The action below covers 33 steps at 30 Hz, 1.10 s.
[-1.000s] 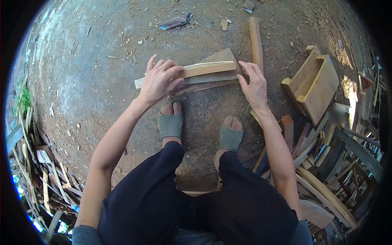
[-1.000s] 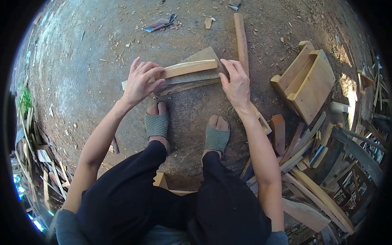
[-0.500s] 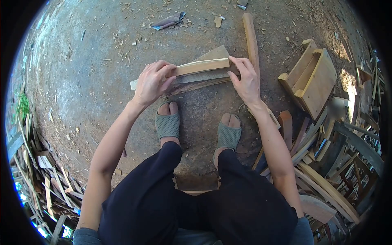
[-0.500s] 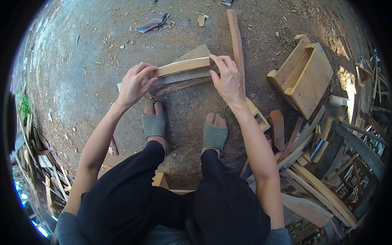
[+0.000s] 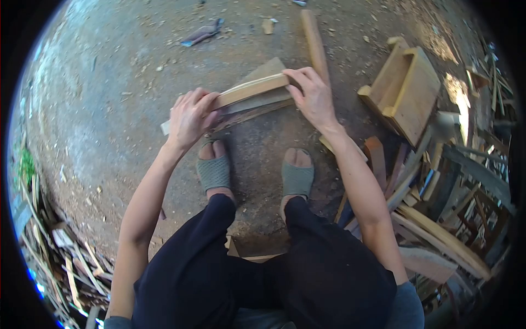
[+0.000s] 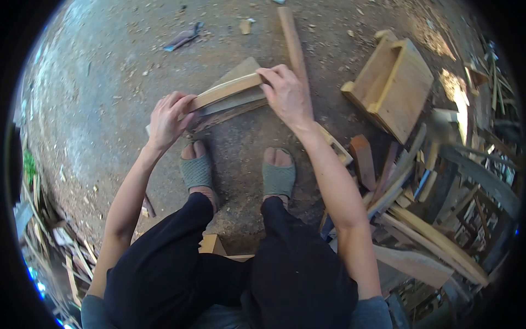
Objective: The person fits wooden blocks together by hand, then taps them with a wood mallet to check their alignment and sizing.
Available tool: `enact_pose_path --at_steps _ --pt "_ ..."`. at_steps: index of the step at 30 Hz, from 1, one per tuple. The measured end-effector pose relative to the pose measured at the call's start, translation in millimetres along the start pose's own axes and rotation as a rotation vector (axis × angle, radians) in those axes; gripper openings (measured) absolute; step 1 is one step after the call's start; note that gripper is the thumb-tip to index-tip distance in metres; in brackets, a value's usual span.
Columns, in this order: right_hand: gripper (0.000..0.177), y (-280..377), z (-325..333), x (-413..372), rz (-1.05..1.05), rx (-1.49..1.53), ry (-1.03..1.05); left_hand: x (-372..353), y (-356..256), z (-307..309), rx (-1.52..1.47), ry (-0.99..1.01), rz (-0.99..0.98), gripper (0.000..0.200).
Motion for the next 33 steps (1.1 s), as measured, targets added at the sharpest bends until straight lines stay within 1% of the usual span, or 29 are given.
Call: enact_pose_path --at_steps 2,3,4,5,6,7,9,11,13,14,16,17,19,20,24,26,27,29,33 --pt "0.038 4 1 -3 -0.011 -0.025 -0.050 -2 0 -5 0.039 -0.004 0.038 0.044" --pt "0.037 5 4 -6 0.003 -0.021 -0.092 -1 -2 -6 0.016 -0.004 0.014 0.044" --pt "0.037 7 10 -11 -0.013 -0.044 -0.097 -1 -1 -6 0.018 -0.001 0.053 0.043" --pt "0.033 11 16 -18 -0.019 -0.028 -0.128 -1 -2 -6 0.023 0.004 0.096 0.041" --pt "0.029 15 23 -26 -0.023 -0.008 -0.160 -1 -6 -6 0.013 0.005 0.081 0.041" --pt "0.029 13 31 -36 -0.032 -0.019 -0.167 -1 -8 -3 0.022 -0.027 0.078 0.040" --pt "0.021 -4 63 -71 -0.101 -0.137 -0.282 1 -12 -1 0.026 -0.059 0.075 0.039" --pt "0.015 -30 90 -115 -0.341 -0.134 -0.365 -2 -14 1 0.014 -0.121 0.082 0.037" --pt "0.012 -55 105 -161 -0.504 -0.181 -0.383 -4 -12 0 0.024 -0.121 0.077 0.037" --pt "0.012 -52 109 -174 -0.503 -0.180 -0.382 -5 -11 -1 0.037 -0.121 0.067 0.036" --pt "0.011 -43 110 -194 -0.520 -0.383 -0.238 -6 -10 -3 0.026 -0.123 0.076 0.035" --pt "0.011 -42 109 -199 -0.528 -0.382 -0.242 -5 -10 -4 0.013 -0.126 0.083 0.034" --pt "0.013 -34 98 -203 -0.364 -0.443 -0.133 -5 -12 -3 0.002 -0.122 0.090 0.033" --pt "0.016 -34 94 -203 -0.321 -0.473 -0.131 -5 -12 -3 -0.010 -0.124 0.106 0.032" --pt "0.017 -38 83 -198 -0.285 -0.484 -0.178 -4 -11 -4 -0.008 -0.129 0.112 0.033" --pt "0.017 -38 79 -196 -0.216 -0.521 -0.185 -4 -10 -5 -0.034 -0.127 0.123 0.033" --pt "0.017 -38 78 -196 -0.214 -0.519 -0.184 -4 -10 -5 -0.033 -0.127 0.125 0.033" --pt "0.016 -37 77 -195 -0.144 -0.594 -0.153 -5 -10 -6 -0.048 -0.130 0.125 0.033" --pt "0.016 -41 78 -196 -0.096 -0.647 -0.087 -6 -9 -6 -0.050 -0.127 0.137 0.033"
Point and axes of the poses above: each hand's wrist, its own x-axis towards the middle knuckle, its own z-axis out of the back of the hand, y = z × x, the point moved 4 cm from there along x, towards the middle knuckle, and after that the axes turned 2 degrees about y, right-handed, at the moved point
